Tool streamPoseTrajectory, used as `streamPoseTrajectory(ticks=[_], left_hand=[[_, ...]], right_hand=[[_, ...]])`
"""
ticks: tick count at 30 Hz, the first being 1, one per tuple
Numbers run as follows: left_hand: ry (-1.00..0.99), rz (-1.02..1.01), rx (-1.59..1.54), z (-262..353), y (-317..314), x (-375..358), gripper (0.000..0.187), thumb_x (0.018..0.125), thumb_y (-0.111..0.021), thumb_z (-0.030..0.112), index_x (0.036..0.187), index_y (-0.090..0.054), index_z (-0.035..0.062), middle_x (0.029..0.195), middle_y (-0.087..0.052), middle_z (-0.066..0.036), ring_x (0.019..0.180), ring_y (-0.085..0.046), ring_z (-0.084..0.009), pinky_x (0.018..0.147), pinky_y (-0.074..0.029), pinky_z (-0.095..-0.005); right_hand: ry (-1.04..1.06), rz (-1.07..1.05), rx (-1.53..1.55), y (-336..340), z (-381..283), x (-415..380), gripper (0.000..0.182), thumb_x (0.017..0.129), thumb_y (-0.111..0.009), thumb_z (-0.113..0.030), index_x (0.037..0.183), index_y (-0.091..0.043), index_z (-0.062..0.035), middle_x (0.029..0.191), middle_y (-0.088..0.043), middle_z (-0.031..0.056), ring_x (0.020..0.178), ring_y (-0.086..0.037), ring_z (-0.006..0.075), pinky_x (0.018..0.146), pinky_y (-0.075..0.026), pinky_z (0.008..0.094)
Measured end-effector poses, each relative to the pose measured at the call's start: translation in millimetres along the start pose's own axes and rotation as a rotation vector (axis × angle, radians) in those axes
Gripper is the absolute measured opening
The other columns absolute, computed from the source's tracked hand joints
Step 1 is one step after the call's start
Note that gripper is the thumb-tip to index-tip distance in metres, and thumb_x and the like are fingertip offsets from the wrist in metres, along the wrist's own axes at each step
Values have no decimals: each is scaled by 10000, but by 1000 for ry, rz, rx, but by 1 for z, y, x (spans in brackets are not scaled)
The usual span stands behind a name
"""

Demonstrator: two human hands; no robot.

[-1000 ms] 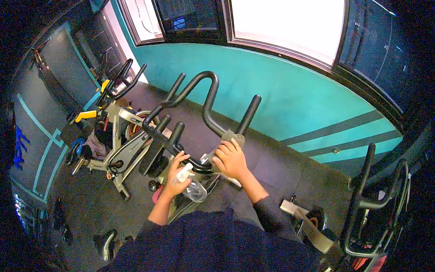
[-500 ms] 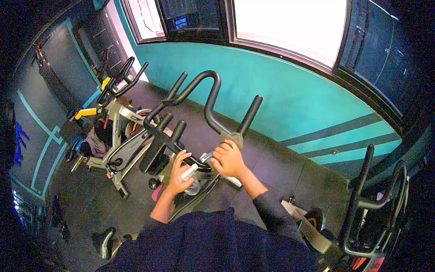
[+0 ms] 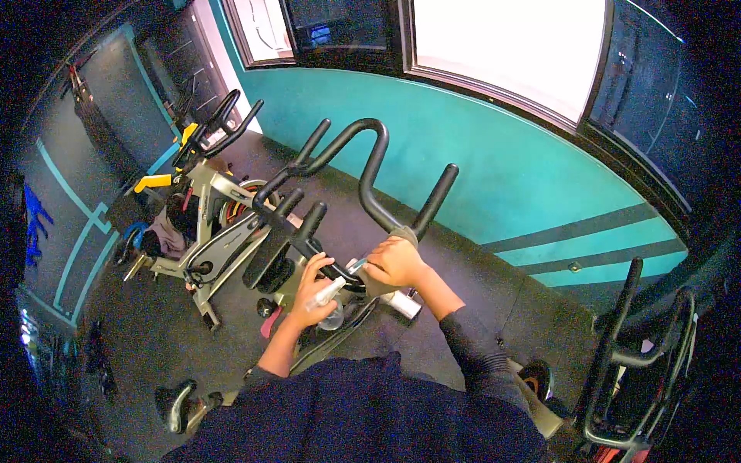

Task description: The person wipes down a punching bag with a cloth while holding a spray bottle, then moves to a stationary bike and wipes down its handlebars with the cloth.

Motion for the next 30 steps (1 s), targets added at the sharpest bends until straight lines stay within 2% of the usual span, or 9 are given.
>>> streamPoseTrajectory(ticks=[6,8,11,18,22,24,26,28,30], left_hand=[[-32,-7,81,4,1,0,275,556,-639,149,797,-647,17,1287,-479,-164,1285,-372,-387,1017,-345,-453],[-30,6,67,3,0,0,271,555,-638,147,793,-646,17,1286,-480,-165,1282,-374,-389,1019,-344,-454],[-27,6,49,2,1,0,265,553,-638,142,787,-645,17,1284,-483,-168,1279,-377,-391,1024,-340,-457],[-21,-23,7,-7,1,0,261,553,-657,137,783,-650,14,1306,-477,-162,1292,-369,-384,967,-377,-442],[24,-65,-50,-12,-1,-2,294,549,-653,165,814,-666,37,1320,-459,-162,1309,-332,-390,1062,-286,-472],[-7,-45,-7,-10,-1,-1,277,549,-658,151,799,-660,29,1309,-471,-157,1303,-346,-387,1039,-314,-463],[-34,-32,36,-7,0,-2,261,549,-664,137,784,-654,21,1297,-483,-153,1298,-360,-383,1017,-343,-454],[-18,-27,7,-5,1,-1,260,550,-657,130,785,-653,19,1283,-487,-159,1289,-366,-384,1043,-317,-466],[-23,-23,-19,-5,1,-1,261,552,-652,127,789,-654,17,1285,-482,-162,1284,-371,-382,1032,-326,-465]], right_hand=[[-174,-98,-126,-9,-8,13,370,840,-471,-328,643,-642,-66,655,-632,127,660,-610,305,661,-448,420],[-386,-475,-243,-23,-1,18,442,849,-426,-374,724,-686,-39,728,-667,146,738,-637,322,706,-469,432],[-500,-672,-150,-37,10,26,526,861,-378,-429,849,-701,-15,864,-682,179,868,-646,340,789,-487,426],[-616,-840,-85,-60,27,29,591,876,-343,-488,997,-690,-24,1036,-653,207,993,-622,348,888,-470,409],[-558,-672,-150,-44,14,28,508,866,-380,-433,917,-701,-42,939,-679,158,944,-628,325,863,-466,415],[-495,-556,-198,-43,8,18,459,865,-399,-397,875,-706,-54,899,-684,142,923,-630,310,862,-459,418],[-352,-163,-136,-34,-5,12,424,868,-404,-375,801,-714,-94,943,-683,133,866,-640,288,916,-421,423],[-373,-165,-91,-31,-21,2,306,843,-475,-311,802,-681,-89,933,-673,124,881,-617,279,934,-394,448],[-295,328,-93,-13,-41,-18,222,828,-531,-261,885,-651,-83,961,-649,91,954,-581,265,953,-373,450]])
Point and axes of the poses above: each hand's wrist, its own x-axis towards the middle knuckle, its own y-axis out of the back of the hand, z = x × y, the point moved 6 cm from there along x, towards the middle knuckle
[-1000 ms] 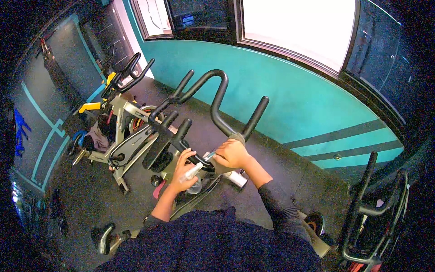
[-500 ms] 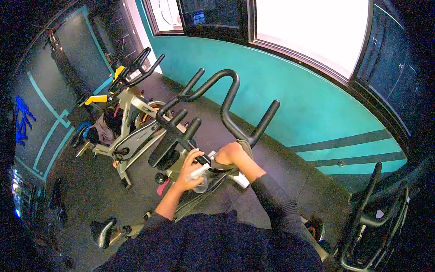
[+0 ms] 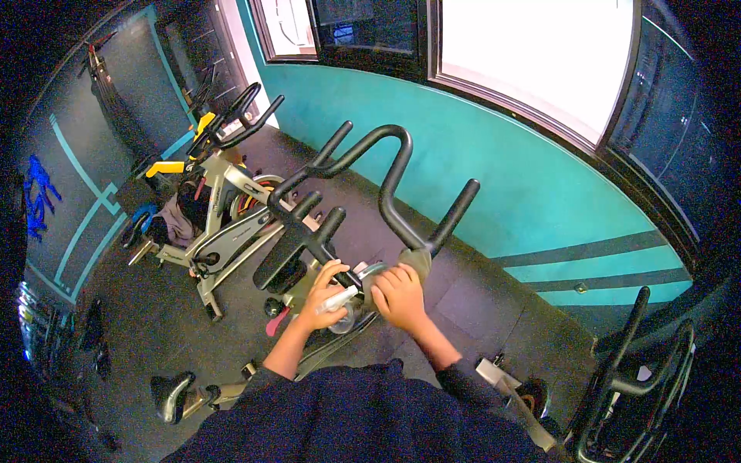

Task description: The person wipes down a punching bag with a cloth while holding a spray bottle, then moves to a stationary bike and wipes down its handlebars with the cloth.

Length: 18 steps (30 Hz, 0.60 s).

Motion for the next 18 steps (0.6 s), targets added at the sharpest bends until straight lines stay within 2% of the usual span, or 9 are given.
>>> streamPoseTrajectory(ticks=[1,4,8,10,11,12,14,15,18], left_hand=[[0,7,-23,0,1,1,262,554,-648,123,792,-654,15,1287,-477,-165,1280,-375,-379,1022,-335,-464],[-17,4,-13,3,2,1,268,558,-643,124,801,-657,12,1296,-464,-170,1272,-384,-372,990,-359,-452],[-42,-1,30,0,1,1,267,562,-647,130,804,-658,16,1309,-458,-158,1277,-382,-366,947,-388,-437],[-15,9,7,-1,-1,0,255,566,-650,131,795,-654,19,1308,-464,-151,1279,-381,-369,925,-404,-429],[-11,14,9,-1,0,0,255,566,-650,131,795,-654,19,1308,-464,-151,1279,-381,-369,925,-404,-429],[-13,15,7,-1,0,0,251,565,-653,131,791,-652,20,1308,-466,-149,1281,-381,-371,919,-409,-429],[-15,18,4,-1,0,0,247,564,-656,130,786,-651,22,1308,-469,-146,1283,-380,-372,913,-414,-428],[-18,20,0,-1,0,0,244,563,-656,128,782,-650,20,1307,-470,-148,1283,-379,-376,935,-402,-437],[-32,27,3,-2,0,0,240,557,-656,122,773,-647,17,1306,-470,-151,1284,-375,-386,980,-372,-456]], right_hand=[[9,66,-12,5,-6,-8,213,811,-570,-233,948,-621,-79,989,-622,71,989,-550,254,969,-354,446],[2,121,-86,6,-11,-18,231,810,-572,-249,962,-626,-84,999,-616,67,991,-548,246,974,-352,444],[38,54,-61,7,0,6,222,815,-559,-266,900,-654,-84,928,-645,67,951,-573,229,937,-371,416],[-44,-291,-118,-7,11,20,227,816,-550,-273,785,-685,-92,784,-668,63,861,-606,209,878,-390,375],[-24,-264,-94,-10,16,25,312,812,-525,-334,726,-706,-94,678,-663,67,764,-631,222,765,-426,375],[-19,-267,-91,-9,17,34,312,812,-525,-334,726,-706,-94,678,-663,67,764,-631,222,765,-426,375],[-166,-743,-231,-29,30,40,374,820,-492,-371,768,-710,-71,736,-676,91,746,-646,280,670,-459,427],[-213,-851,-232,-34,34,45,441,833,-452,-444,877,-719,-95,829,-692,118,791,-659,303,667,-486,440],[-227,-964,-264,-54,44,49,448,848,-435,-467,948,-719,-136,882,-694,135,852,-663,308,748,-503,418]])
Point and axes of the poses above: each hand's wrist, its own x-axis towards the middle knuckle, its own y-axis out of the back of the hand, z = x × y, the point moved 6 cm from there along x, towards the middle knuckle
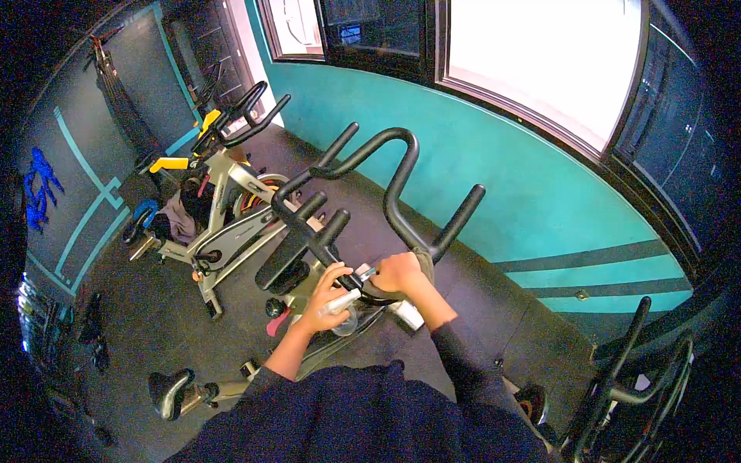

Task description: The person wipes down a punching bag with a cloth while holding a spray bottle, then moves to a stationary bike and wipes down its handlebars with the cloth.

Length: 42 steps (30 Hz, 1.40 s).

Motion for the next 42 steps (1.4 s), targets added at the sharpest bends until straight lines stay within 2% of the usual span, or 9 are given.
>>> streamPoseTrajectory(ticks=[10,12,16,22,25,31,38,40,42], left_hand=[[42,-12,-31,0,0,-1,244,555,-650,120,774,-648,13,1303,-467,-150,1289,-358,-393,1036,-323,-475],[29,-4,-18,-1,-1,-2,244,557,-651,119,778,-650,14,1301,-470,-148,1289,-360,-391,1035,-325,-475],[25,10,-2,1,0,-1,246,562,-655,116,788,-657,19,1293,-480,-144,1287,-367,-387,1037,-327,-472],[31,-1,-33,-1,-2,-1,282,546,-650,142,804,-669,29,1298,-472,-157,1288,-354,-396,1052,-297,-484],[28,-3,-56,4,1,4,283,540,-643,141,797,-667,26,1294,-474,-160,1284,-357,-399,1052,-293,-481],[0,12,-30,2,-1,1,286,537,-637,114,798,-661,1,1272,-490,-161,1272,-381,-394,1042,-313,-464],[-1,22,-2,-1,0,-1,299,538,-644,130,812,-666,12,1277,-491,-158,1286,-370,-395,1042,-318,-459],[-5,26,-4,-2,1,0,297,537,-646,133,808,-666,14,1277,-492,-159,1286,-371,-393,1040,-319,-459],[-16,12,-5,-4,-1,-1,284,542,-646,137,797,-664,13,1280,-490,-160,1287,-371,-389,1037,-320,-462]], right_hand=[[-116,42,12,-10,-6,-14,440,877,-419,-412,863,-711,-83,828,-695,124,862,-650,323,786,-482,418],[17,469,103,7,-16,-40,375,858,-467,-333,736,-688,-56,723,-679,100,804,-637,311,814,-454,422],[149,964,373,-10,-21,-87,219,839,-542,-257,903,-652,-78,943,-648,107,1012,-561,275,995,-347,452],[144,1001,209,-3,-20,-91,241,844,-544,-279,967,-648,-100,1032,-634,62,1094,-530,234,997,-339,451],[159,677,182,10,-13,-59,328,818,-523,-314,657,-667,-66,731,-673,100,793,-631,269,786,-434,386],[-23,61,63,6,-2,-5,511,805,-436,-472,849,-715,-45,869,-693,139,786,-660,313,684,-486,443],[74,400,170,4,-4,-27,367,818,-470,-350,733,-686,-66,782,-677,102,775,-650,293,707,-484,427],[171,690,223,9,-6,-50,268,821,-489,-279,701,-649,-101,713,-652,66,783,-639,258,781,-459,409],[161,636,225,-6,-10,-63,204,836,-497,-242,795,-641,-104,790,-646,71,886,-610,238,909,-406,416]])
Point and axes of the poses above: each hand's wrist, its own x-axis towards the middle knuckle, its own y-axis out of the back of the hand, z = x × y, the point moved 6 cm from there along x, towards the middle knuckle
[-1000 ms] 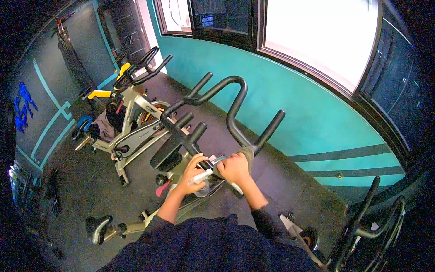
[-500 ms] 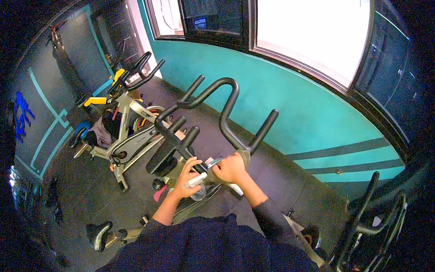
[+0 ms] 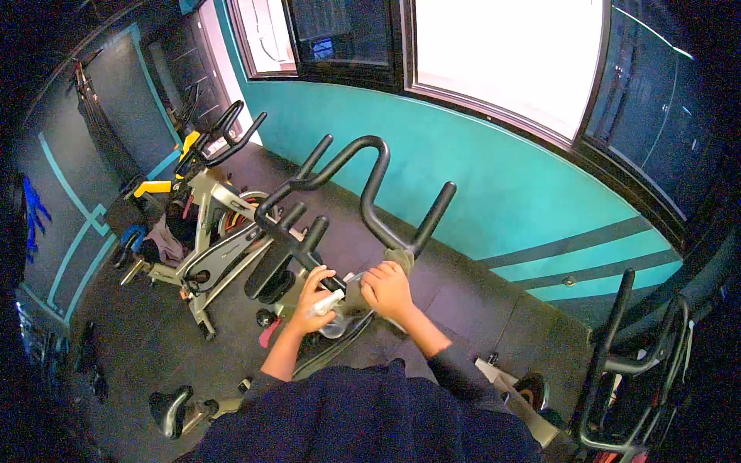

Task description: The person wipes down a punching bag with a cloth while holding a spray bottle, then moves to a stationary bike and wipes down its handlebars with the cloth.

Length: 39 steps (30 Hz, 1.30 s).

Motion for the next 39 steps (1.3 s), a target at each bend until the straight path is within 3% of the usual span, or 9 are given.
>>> streamPoseTrajectory(ticks=[2,7,10,13,17,22,28,33,39], left_hand=[[-3,-5,10,0,0,0,278,550,-645,141,797,-664,15,1287,-486,-159,1289,-367,-388,1039,-317,-462],[9,-16,6,1,1,0,287,551,-646,147,808,-668,19,1290,-482,-158,1290,-364,-389,1042,-313,-460],[1,-12,6,3,2,1,294,555,-642,145,817,-668,15,1288,-481,-158,1290,-363,-392,1041,-313,-462],[13,-19,6,4,1,2,298,558,-636,139,826,-667,12,1286,-481,-159,1289,-361,-398,1041,-311,-470],[-1,-15,3,6,2,3,288,558,-632,130,818,-664,9,1287,-479,-159,1287,-361,-404,1043,-309,-471],[26,-26,-7,5,1,1,265,550,-652,148,769,-635,0,1299,-472,-168,1304,-340,-405,1066,-266,-488],[1,-17,14,4,0,0,266,539,-649,128,773,-638,1,1302,-467,-170,1303,-343,-401,1062,-286,-478],[-6,-11,24,6,1,1,260,542,-643,115,775,-637,2,1302,-466,-168,1297,-350,-398,1054,-304,-466],[22,-9,15,4,0,0,291,544,-654,127,811,-657,14,1308,-464,-158,1296,-354,-397,1039,-314,-463]], right_hand=[[64,373,16,9,-8,-19,204,857,-503,-239,893,-626,-80,933,-631,80,1006,-564,247,991,-353,450],[8,442,-60,18,-22,-30,202,866,-521,-235,962,-603,-77,1033,-598,70,1071,-529,249,1026,-327,461],[70,357,-66,18,-9,-13,217,863,-502,-255,884,-639,-88,944,-632,56,1039,-554,238,1000,-344,447],[103,-176,-146,2,6,17,343,838,-445,-325,728,-673,-93,705,-646,88,824,-630,255,826,-436,415],[217,-308,-130,-8,19,41,383,828,-422,-349,736,-675,-77,715,-655,158,690,-633,355,609,-486,471],[67,-596,-260,-22,20,41,449,838,-375,-365,720,-682,-60,768,-667,189,697,-637,369,611,-484,474],[80,-411,-287,-13,4,19,377,823,-434,-341,713,-668,-66,739,-658,152,781,-644,322,737,-465,441],[119,434,-115,16,-30,-28,308,803,-584,-336,917,-605,-51,971,-620,89,984,-550,259,927,-378,408],[301,273,48,16,-7,-12,325,810,-588,-388,886,-613,-74,880,-615,84,875,-567,256,850,-425,404]])
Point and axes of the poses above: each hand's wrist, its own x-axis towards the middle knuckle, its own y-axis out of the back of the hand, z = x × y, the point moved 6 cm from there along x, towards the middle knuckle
